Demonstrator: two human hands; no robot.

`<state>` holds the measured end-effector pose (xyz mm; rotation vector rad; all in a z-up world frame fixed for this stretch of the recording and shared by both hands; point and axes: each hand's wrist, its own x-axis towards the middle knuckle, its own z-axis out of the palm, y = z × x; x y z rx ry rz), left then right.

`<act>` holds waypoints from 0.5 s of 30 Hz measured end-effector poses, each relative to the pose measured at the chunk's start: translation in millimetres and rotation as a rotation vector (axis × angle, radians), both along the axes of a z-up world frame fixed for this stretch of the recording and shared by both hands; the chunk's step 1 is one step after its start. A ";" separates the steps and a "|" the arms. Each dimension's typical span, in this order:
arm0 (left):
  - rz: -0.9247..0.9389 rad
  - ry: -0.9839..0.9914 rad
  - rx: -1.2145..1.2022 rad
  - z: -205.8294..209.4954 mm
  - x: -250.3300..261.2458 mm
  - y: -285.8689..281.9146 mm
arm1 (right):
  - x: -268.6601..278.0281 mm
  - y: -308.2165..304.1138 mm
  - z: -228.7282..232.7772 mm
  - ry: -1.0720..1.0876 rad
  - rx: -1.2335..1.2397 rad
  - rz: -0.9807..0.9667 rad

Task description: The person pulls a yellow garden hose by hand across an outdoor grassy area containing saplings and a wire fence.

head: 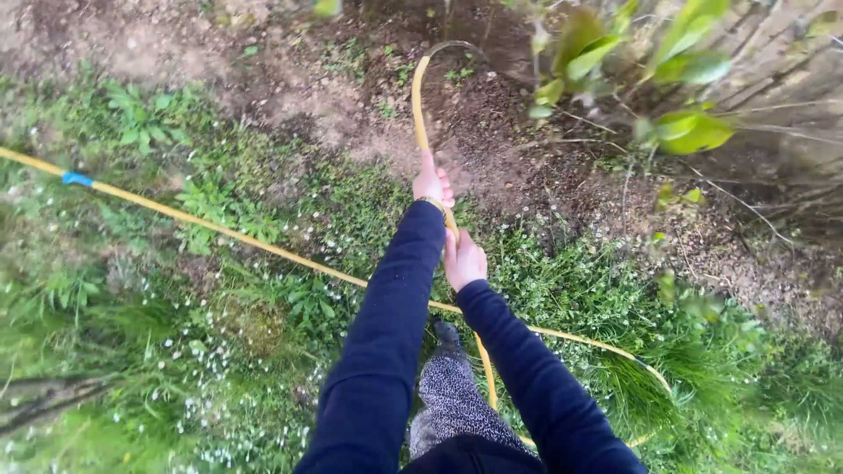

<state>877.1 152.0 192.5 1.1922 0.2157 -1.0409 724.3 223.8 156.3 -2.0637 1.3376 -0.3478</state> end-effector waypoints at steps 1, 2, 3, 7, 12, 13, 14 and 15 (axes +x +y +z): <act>0.022 0.005 0.003 -8.2 6.0 8.7 | 2.9 6.8 -1.6 0.005 0.003 0.022; 0.057 -0.001 0.012 -16.2 13.1 18.9 | 6.7 14.5 -3.0 0.024 -0.010 0.058; 0.092 -0.007 0.021 -24.2 20.0 29.1 | 10.5 22.0 -4.4 0.043 -0.024 0.094; 0.163 0.024 -0.034 -14.0 34.4 86.1 | 24.8 49.1 -28.5 0.080 -0.021 0.190; 0.287 0.063 -0.024 -56.8 49.4 141.1 | 30.6 88.1 -49.3 0.145 -0.016 0.326; 0.322 0.068 -0.014 -58.9 48.9 155.8 | 29.9 93.6 -52.5 0.150 -0.007 0.362; 0.370 0.105 -0.024 -61.2 48.2 172.1 | 29.5 100.1 -55.7 0.171 0.003 0.402; 0.418 0.141 -0.035 -63.5 47.5 188.6 | 29.4 107.0 -59.1 0.192 0.013 0.443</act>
